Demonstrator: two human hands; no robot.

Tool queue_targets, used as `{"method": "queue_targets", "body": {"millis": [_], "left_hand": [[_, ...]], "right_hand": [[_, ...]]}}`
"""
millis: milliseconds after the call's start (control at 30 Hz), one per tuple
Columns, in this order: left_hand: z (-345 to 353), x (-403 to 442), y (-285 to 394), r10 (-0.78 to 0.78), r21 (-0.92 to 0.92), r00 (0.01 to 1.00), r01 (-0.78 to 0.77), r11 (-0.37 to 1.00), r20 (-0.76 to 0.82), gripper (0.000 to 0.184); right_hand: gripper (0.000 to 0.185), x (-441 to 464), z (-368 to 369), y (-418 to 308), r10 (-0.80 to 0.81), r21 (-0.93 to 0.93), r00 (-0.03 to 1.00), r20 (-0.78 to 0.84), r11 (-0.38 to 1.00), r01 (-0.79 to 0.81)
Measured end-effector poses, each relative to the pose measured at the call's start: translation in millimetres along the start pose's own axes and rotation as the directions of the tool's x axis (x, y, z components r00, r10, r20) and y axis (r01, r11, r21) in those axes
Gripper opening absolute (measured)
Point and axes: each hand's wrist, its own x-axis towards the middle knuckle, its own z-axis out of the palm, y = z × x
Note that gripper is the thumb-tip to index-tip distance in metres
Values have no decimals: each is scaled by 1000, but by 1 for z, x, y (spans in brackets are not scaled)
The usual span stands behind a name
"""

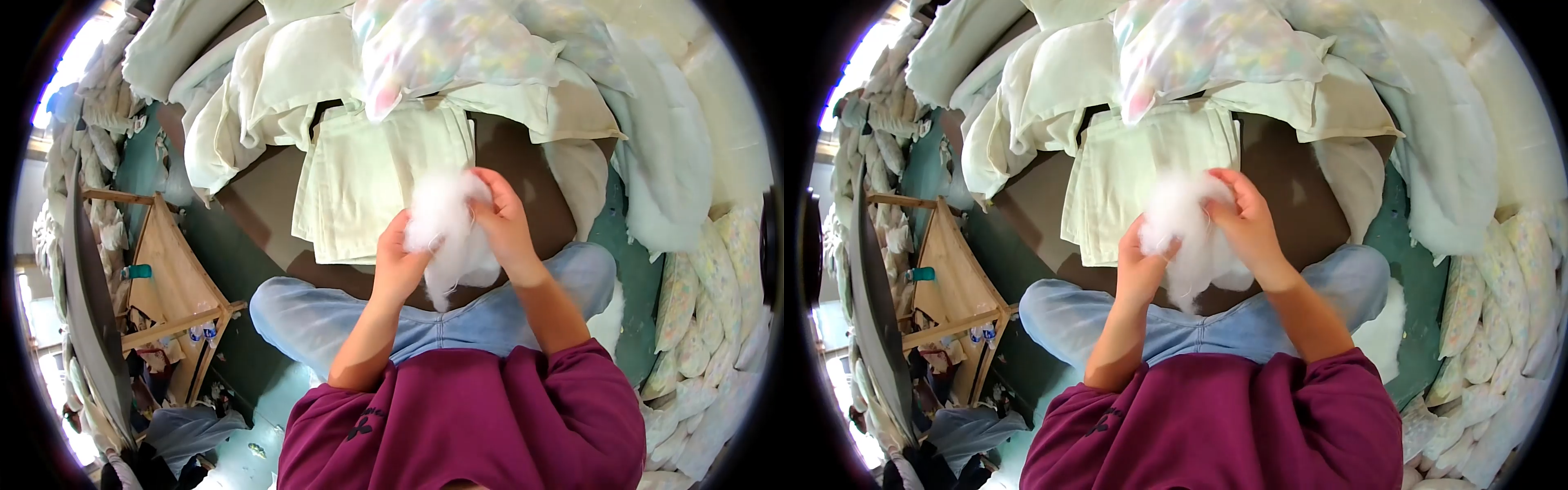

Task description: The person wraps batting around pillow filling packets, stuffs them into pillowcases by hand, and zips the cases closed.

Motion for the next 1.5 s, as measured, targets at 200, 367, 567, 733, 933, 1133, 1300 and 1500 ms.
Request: {"method": "queue_targets", "body": {"millis": [200,367,567,733,933,1133,1300,1500], "left_hand": [[6,5,1,188,177,965,-156,972,-184,28],[-9,15,10,-224,-220,955,264,939,193,21],[-61,25,4,-196,-198,932,264,944,305,26],[-83,28,13,-7,-312,1000,10,950,9,21],[-148,26,24,167,-183,876,-274,944,-453,20],[-234,13,11,177,-44,778,-254,966,-603,17],[-309,-14,2,214,-10,783,-271,963,-584,14],[-298,-41,12,91,-51,842,-140,989,-532,11]], "right_hand": [[74,-26,21,-21,-125,-351,987,104,924,154],[62,-21,-5,-24,232,-268,958,170,946,-182],[39,-17,-51,-45,173,-135,982,71,977,-163],[34,-8,-84,-44,7,-165,994,-109,986,-25],[37,4,-132,-73,46,-12,947,-319,999,-53],[40,5,-149,-109,-15,-364,998,-63,931,-9],[35,2,-176,-130,-54,-600,994,-90,800,-11],[28,-8,-210,-180,155,-893,988,-29,439,-95]]}}
